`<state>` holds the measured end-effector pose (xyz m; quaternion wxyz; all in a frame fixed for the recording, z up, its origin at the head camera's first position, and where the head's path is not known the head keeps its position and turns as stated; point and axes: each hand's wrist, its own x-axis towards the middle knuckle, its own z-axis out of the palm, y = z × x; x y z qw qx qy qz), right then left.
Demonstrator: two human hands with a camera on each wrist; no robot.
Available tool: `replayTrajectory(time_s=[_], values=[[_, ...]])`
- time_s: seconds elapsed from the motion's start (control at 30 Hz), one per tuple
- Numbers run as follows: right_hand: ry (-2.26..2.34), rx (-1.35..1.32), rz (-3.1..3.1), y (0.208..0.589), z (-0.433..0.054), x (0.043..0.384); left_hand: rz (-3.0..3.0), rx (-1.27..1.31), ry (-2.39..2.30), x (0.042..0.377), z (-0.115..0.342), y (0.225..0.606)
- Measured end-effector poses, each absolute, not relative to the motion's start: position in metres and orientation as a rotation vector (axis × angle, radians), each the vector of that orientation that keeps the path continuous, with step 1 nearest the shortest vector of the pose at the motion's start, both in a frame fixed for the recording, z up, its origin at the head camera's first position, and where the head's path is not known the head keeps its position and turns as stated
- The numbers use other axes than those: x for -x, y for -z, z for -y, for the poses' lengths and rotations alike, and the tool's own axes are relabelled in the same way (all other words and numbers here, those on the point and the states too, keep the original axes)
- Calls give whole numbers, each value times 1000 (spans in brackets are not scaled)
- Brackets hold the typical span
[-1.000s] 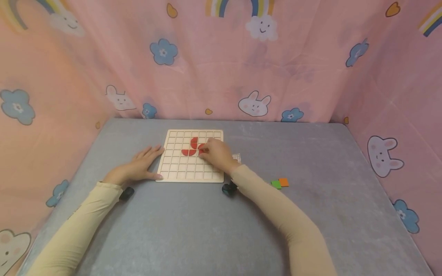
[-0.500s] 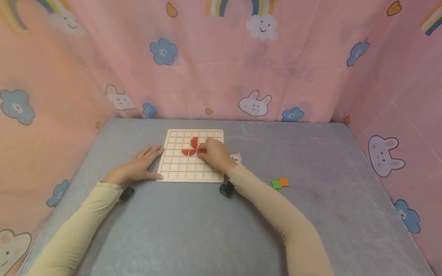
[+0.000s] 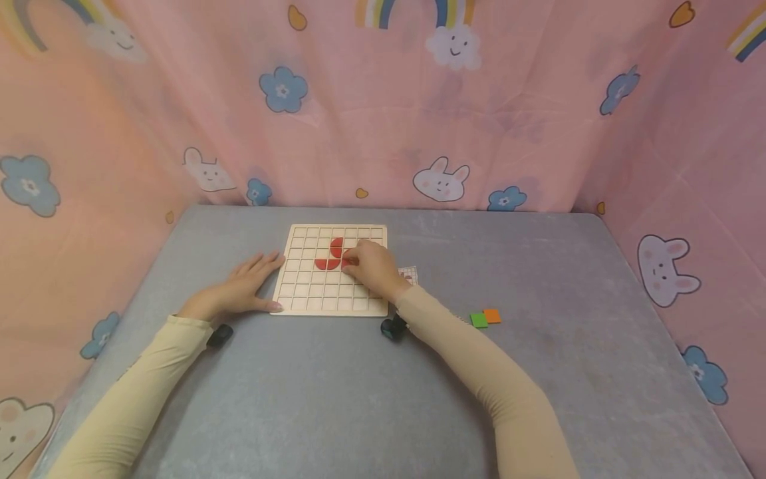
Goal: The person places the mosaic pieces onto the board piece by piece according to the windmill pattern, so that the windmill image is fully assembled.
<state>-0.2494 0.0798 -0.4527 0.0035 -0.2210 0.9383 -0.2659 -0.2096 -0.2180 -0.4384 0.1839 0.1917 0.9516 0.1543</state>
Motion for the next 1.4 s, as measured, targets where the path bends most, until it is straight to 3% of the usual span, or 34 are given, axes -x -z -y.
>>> replayTrajectory(time_s=[1.4], values=[[963,650,-2880,452,-82,253,-2669,-531,-453,208,219,437]])
